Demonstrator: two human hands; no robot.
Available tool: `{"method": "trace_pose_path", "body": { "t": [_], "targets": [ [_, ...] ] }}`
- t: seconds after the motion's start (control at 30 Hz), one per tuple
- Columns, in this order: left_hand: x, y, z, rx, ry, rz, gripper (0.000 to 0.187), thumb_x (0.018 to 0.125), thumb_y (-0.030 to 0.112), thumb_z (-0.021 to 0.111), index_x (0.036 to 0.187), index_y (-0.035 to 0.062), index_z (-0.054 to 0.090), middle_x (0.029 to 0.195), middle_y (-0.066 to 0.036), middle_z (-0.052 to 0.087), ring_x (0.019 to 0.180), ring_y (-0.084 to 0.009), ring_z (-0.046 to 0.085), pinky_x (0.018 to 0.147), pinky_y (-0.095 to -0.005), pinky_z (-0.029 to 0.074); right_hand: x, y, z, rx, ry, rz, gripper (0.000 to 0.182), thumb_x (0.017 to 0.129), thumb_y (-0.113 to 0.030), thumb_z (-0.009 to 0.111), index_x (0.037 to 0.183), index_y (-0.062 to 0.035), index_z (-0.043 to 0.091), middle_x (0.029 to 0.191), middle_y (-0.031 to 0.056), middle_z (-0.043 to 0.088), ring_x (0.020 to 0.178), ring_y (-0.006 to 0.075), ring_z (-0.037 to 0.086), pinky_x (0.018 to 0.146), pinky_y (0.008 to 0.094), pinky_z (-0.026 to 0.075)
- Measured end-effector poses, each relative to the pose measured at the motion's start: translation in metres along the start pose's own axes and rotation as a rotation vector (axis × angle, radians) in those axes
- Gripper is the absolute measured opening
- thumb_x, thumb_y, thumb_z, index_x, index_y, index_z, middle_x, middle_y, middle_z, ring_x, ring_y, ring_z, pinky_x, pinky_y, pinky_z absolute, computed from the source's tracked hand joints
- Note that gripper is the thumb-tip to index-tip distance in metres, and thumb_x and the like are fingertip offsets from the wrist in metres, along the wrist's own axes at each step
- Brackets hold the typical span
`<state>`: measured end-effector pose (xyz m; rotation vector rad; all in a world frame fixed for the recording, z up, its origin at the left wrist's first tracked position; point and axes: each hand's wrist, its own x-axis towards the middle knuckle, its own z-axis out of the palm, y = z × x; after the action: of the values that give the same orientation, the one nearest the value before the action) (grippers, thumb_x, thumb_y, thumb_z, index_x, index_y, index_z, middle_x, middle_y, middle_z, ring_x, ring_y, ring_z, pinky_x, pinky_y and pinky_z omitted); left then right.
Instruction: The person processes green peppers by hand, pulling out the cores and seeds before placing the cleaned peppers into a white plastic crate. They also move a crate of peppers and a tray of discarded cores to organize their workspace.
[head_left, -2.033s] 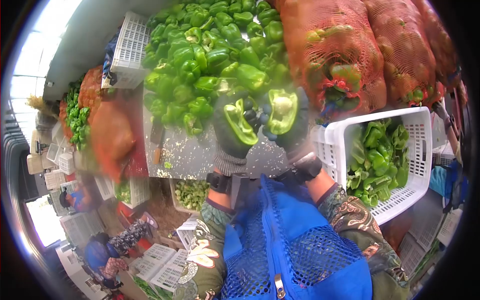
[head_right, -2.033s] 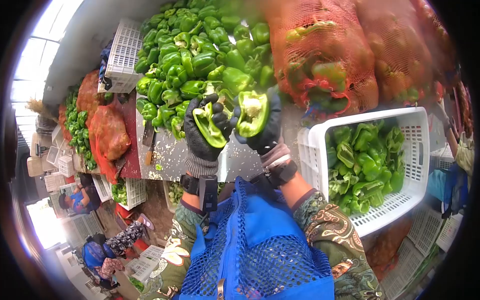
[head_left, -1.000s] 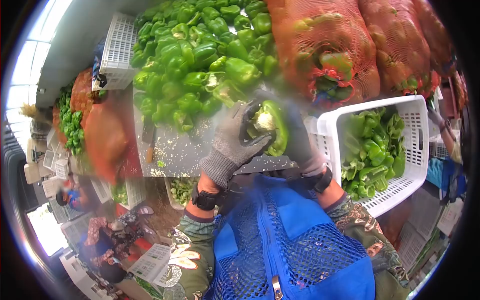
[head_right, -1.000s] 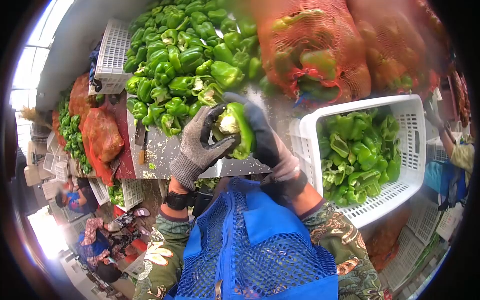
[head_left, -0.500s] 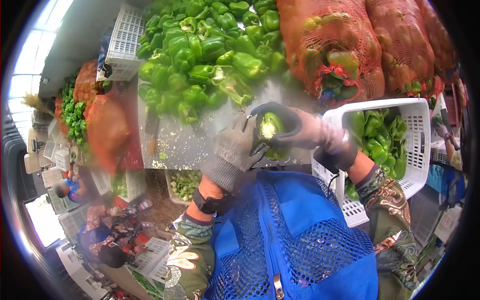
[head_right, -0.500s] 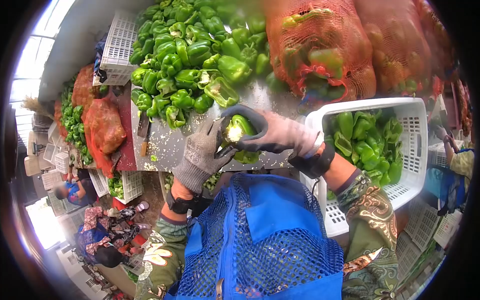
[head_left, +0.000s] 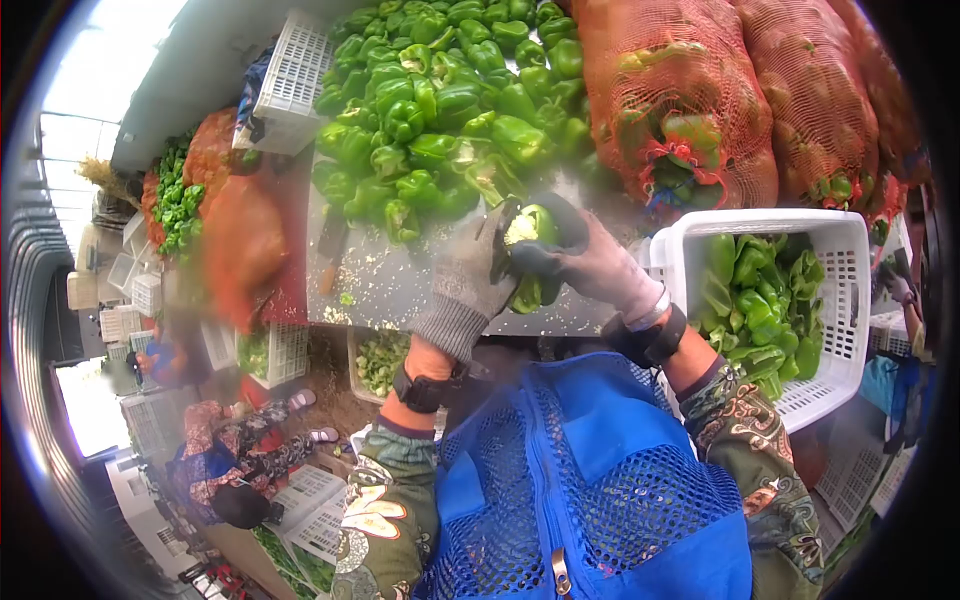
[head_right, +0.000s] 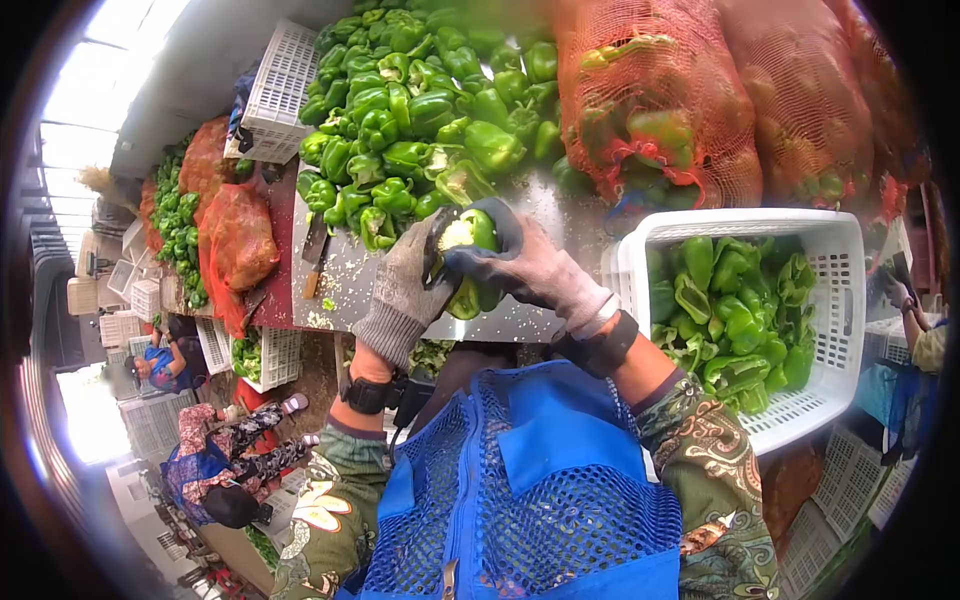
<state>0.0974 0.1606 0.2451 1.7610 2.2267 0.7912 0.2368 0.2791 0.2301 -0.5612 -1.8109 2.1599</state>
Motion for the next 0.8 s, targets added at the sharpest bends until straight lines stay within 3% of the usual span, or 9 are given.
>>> {"method": "trace_pose_path", "body": {
  "t": [0.17, 0.2, 0.3, 0.33, 0.43, 0.53, 0.6, 0.7, 0.8],
  "targets": [
    [-0.013, -0.005, 0.003, 0.122, 0.001, -0.037, 0.055, 0.069, 0.011, 0.07, 0.121, 0.0055, 0.053, 0.103, -0.016, 0.059, 0.091, -0.0344, 0.061, 0.077, -0.0389, 0.051, -0.007, -0.003, 0.011, -0.19, 0.057, -0.045, 0.038, 0.081, -0.023, 0.072, 0.109, -0.0042, 0.056, 0.09, 0.0028, 0.061, 0.084, 0.0109, 0.056, 0.077, 0.0289, 0.048],
    [-0.014, -0.01, 0.009, 0.106, 0.069, -0.022, 0.042, 0.076, 0.014, 0.069, 0.115, 0.0043, 0.057, 0.097, -0.011, 0.063, 0.084, -0.0265, 0.063, 0.074, -0.0337, 0.051, -0.007, 0.011, 0.014, -0.351, 0.182, -0.146, 0.032, 0.08, -0.022, 0.072, 0.105, -0.0053, 0.057, 0.091, 0.0034, 0.061, 0.086, 0.0105, 0.056, 0.078, 0.0289, 0.047],
    [-0.008, -0.029, 0.023, -1.146, 0.163, -0.55, 0.031, 0.082, 0.018, 0.067, 0.108, 0.0012, 0.063, 0.1, -0.009, 0.067, 0.085, -0.0174, 0.062, 0.074, -0.031, 0.048, -0.012, 0.007, 0.025, -0.038, 0.237, -0.106, 0.04, 0.082, -0.032, 0.072, 0.109, -0.0053, 0.057, 0.098, 0.0051, 0.062, 0.086, 0.0113, 0.058, 0.077, 0.0276, 0.048],
    [-0.008, -0.022, 0.014, -1.225, 0.232, -0.551, 0.023, 0.087, 0.014, 0.063, 0.105, -0.0017, 0.065, 0.093, -0.007, 0.069, 0.084, -0.0124, 0.061, 0.075, -0.0274, 0.048, -0.011, -0.002, 0.034, -0.095, 0.249, -0.139, 0.038, 0.087, -0.031, 0.067, 0.113, -0.0065, 0.055, 0.099, 0.0053, 0.062, 0.092, 0.0122, 0.059, 0.08, 0.0264, 0.049],
    [-0.021, -0.063, 0.022, -0.93, 0.27, -0.218, 0.023, 0.084, -0.003, 0.058, 0.106, 0.0018, 0.063, 0.096, -0.014, 0.065, 0.084, -0.0224, 0.063, 0.073, -0.0323, 0.05, -0.002, -0.004, 0.044, 0.464, 0.132, 0.028, 0.037, 0.091, -0.03, 0.06, 0.118, -0.0062, 0.051, 0.103, 0.0078, 0.062, 0.096, 0.0148, 0.06, 0.084, 0.0273, 0.049],
    [-0.032, -0.081, 0.01, -0.666, 0.396, 0.114, 0.027, 0.083, -0.006, 0.055, 0.107, 0.0035, 0.062, 0.099, -0.018, 0.063, 0.086, -0.0291, 0.063, 0.072, -0.0353, 0.051, 0.011, 0.006, 0.063, 0.515, 0.035, -0.025, 0.038, 0.094, -0.028, 0.053, 0.123, -0.0042, 0.048, 0.113, 0.0104, 0.059, 0.098, 0.018, 0.06, 0.085, 0.0283, 0.049],
    [-0.035, -0.09, 0.005, -0.738, 0.295, -0.031, 0.027, 0.083, -0.004, 0.057, 0.109, 0.0032, 0.062, 0.099, -0.017, 0.063, 0.087, -0.0288, 0.063, 0.075, -0.0347, 0.051, 0.018, 0.012, 0.081, 0.71, 0.093, 0.086, 0.034, 0.092, -0.025, 0.055, 0.117, -0.0023, 0.054, 0.106, 0.0075, 0.061, 0.094, 0.0148, 0.059, 0.082, 0.0269, 0.049],
    [-0.03, -0.075, -0.03, -1.235, 0.11, -0.406, 0.027, 0.084, -0.001, 0.06, 0.11, 0.0029, 0.062, 0.098, -0.017, 0.063, 0.088, -0.0276, 0.063, 0.078, -0.0339, 0.051, 0.033, 0.013, 0.1, 0.232, 0.099, 0.098, 0.028, 0.089, -0.023, 0.058, 0.109, -0.0025, 0.06, 0.097, 0.0035, 0.061, 0.087, 0.0098, 0.057, 0.078, 0.0245, 0.047],
    [-0.022, -0.109, -0.035, -0.686, 0.214, -0.32, 0.023, 0.086, 0.01, 0.063, 0.106, -0.0004, 0.063, 0.094, -0.007, 0.064, 0.083, -0.0174, 0.061, 0.075, -0.0282, 0.049, 0.045, 0.013, 0.112, 0.138, 0.135, 0.065, 0.021, 0.088, -0.02, 0.06, 0.1, -0.0026, 0.063, 0.087, 0.0003, 0.061, 0.078, 0.0062, 0.055, 0.07, 0.022, 0.046]
  ]
}}
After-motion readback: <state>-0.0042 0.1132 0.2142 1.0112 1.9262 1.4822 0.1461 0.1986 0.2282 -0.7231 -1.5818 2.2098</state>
